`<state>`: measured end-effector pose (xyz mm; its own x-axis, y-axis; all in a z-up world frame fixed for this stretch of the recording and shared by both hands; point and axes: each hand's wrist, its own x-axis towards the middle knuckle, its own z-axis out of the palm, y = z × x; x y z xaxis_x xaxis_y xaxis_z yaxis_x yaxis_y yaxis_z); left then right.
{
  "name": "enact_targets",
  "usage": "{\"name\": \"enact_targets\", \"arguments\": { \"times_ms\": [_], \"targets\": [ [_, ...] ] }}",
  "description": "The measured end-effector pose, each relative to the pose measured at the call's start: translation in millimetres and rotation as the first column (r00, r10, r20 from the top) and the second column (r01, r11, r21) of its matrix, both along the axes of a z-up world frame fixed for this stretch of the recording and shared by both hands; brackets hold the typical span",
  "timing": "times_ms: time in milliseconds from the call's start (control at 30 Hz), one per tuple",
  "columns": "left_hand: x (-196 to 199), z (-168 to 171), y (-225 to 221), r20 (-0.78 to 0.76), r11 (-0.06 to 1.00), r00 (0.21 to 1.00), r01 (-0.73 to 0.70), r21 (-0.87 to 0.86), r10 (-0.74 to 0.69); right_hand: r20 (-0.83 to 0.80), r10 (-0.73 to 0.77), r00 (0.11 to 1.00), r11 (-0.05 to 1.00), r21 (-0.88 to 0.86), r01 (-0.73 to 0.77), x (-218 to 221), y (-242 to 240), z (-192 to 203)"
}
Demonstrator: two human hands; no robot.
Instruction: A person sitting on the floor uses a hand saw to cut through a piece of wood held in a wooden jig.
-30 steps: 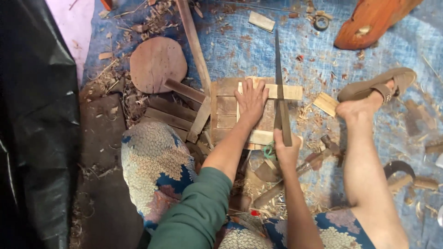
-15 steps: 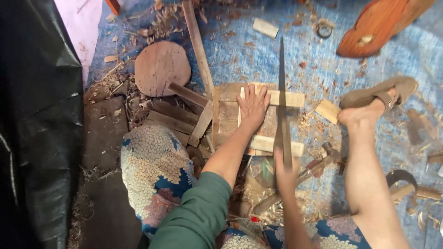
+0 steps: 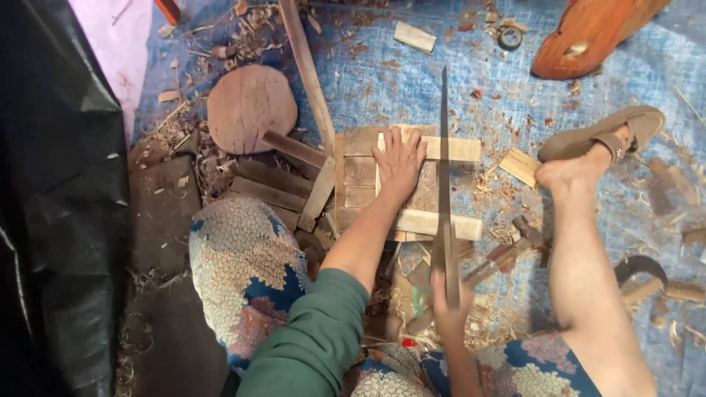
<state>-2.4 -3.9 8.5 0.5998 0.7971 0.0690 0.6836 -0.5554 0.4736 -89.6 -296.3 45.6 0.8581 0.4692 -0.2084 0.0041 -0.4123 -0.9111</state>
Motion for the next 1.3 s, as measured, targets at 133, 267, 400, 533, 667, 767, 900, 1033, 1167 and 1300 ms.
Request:
{"name": "enact_targets", "arguments": {
  "times_ms": [133,267,400,533,667,767,900,1033,1167,1300],
  "targets": [
    [-3,-10,3,-0.037,0.998,0.999,0.029,-0.058,-0.031,0.008,-0.009,1.0,1.0,0.017,0.009,-12,-14,22],
    [-2,-12,-2,-0.045,0.999,0.999,0.017,0.038,-0.015,-0.083,-0.034,0.996,0.998,0.049,0.038,42,54,35],
    [0,-5,-1,0.025,1.0,1.0,-0.005,0.023,0.004,-0.024,-0.027,0.999,0.999,-0.044,0.026,30,47,62],
    [0,-3,-5,0.024,0.999,0.999,-0.028,0.034,0.027,-0.132,-0.066,0.989,0.992,-0.119,0.051,0,-3,115],
    [7,-14,-9,-0.048,0.999,0.999,0.002,0.049,0.001,-0.124,-0.089,0.988,0.993,-0.086,0.078,52,53,91],
    [0,-10,-1,-0.107,0.996,0.994,0.025,0.081,-0.016,-0.128,-0.183,0.975,0.981,-0.088,0.173,53,89,91],
    [3,-8,-3,-0.01,0.995,1.0,0.003,-0.096,-0.004,-0.175,-0.155,0.972,0.976,-0.182,0.122,5,-3,99],
    [1,-6,0,0.009,1.0,1.0,-0.005,0.014,0.004,-0.179,-0.171,0.969,0.984,-0.088,0.157,16,21,106],
    [0,-10,2,-0.018,0.999,1.0,-0.013,0.039,0.014,-0.083,-0.052,0.995,0.999,-0.018,0.051,54,79,69],
    [9,-33,-1,-0.038,0.999,0.999,-0.033,0.016,0.034,-0.109,-0.021,0.994,0.995,-0.095,0.01,17,17,74]
  ]
}}
